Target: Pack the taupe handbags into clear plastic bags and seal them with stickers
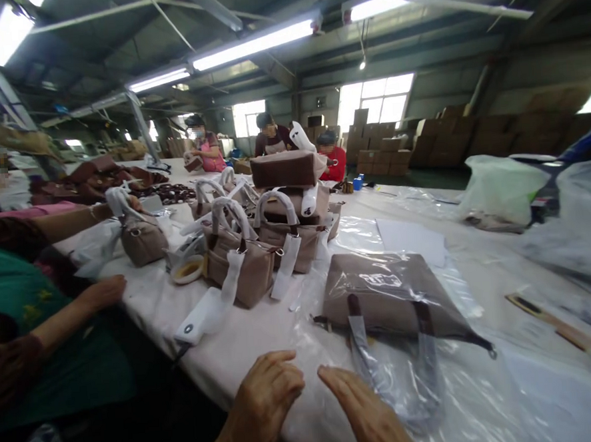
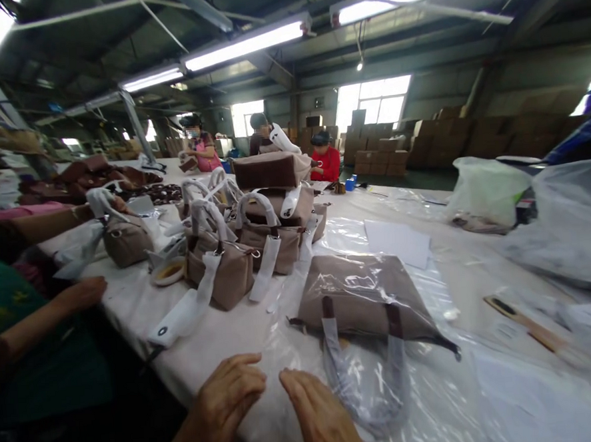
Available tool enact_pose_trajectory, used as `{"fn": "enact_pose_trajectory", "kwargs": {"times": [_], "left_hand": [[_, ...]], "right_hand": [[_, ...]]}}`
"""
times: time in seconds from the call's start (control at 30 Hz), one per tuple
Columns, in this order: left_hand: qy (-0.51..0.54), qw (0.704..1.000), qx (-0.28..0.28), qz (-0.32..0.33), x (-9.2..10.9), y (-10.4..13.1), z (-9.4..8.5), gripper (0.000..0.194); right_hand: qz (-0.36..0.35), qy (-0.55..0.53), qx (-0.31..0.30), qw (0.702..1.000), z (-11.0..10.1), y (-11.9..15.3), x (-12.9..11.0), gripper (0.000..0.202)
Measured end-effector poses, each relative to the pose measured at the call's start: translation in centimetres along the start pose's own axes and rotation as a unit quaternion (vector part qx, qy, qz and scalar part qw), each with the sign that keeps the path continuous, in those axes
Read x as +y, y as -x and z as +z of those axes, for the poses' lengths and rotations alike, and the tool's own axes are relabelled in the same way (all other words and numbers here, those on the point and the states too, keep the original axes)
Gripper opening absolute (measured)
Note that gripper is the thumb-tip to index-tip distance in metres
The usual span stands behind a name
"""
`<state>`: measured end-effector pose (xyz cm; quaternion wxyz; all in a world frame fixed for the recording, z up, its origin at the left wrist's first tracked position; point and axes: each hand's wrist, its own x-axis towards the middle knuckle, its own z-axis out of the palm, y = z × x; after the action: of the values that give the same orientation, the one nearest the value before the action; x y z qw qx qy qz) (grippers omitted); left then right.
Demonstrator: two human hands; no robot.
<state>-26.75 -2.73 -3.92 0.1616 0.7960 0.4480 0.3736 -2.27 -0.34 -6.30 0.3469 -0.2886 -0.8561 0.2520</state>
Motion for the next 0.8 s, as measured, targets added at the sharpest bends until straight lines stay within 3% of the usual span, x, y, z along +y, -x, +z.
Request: {"fn": "enact_pose_trajectory", "kwargs": {"times": [0.13,0.2,0.27,0.33,0.43,0.53,0.63,0.8], "left_hand": [[0.076,0.997,0.010,0.012,2.0,-6.7,-0.1,0.022],[0.108,0.994,0.030,-0.007,1.1,-9.2,0.6,0.042],[0.120,0.991,0.019,-0.053,-0.9,-11.0,1.6,0.060],[0.117,0.987,-0.027,-0.107,-3.2,-12.0,2.9,0.044],[0.122,0.979,-0.064,-0.149,-5.7,-12.6,4.7,0.013],[0.126,0.978,-0.052,-0.161,-6.4,-12.9,5.6,0.016],[0.118,0.980,-0.042,-0.156,-5.9,-13.4,5.5,0.015],[0.039,0.995,-0.015,-0.091,-3.7,-15.1,6.2,0.003]], "right_hand": [[0.144,-0.035,0.077,0.986,-1.6,-2.7,0.2,0.025],[0.251,-0.102,0.087,0.959,-3.4,-4.1,0.9,0.032],[0.347,-0.195,0.105,0.911,-5.0,-5.1,2.2,0.041],[0.407,-0.272,0.119,0.864,-5.8,-5.4,3.8,0.048],[0.438,-0.318,0.127,0.831,-5.8,-5.0,5.9,0.050],[0.445,-0.310,0.127,0.831,-5.6,-4.3,6.9,0.048],[0.455,-0.247,0.134,0.845,-5.9,-3.8,7.2,0.045],[0.468,-0.218,0.127,0.847,-6.4,-3.0,7.7,0.041]]}}
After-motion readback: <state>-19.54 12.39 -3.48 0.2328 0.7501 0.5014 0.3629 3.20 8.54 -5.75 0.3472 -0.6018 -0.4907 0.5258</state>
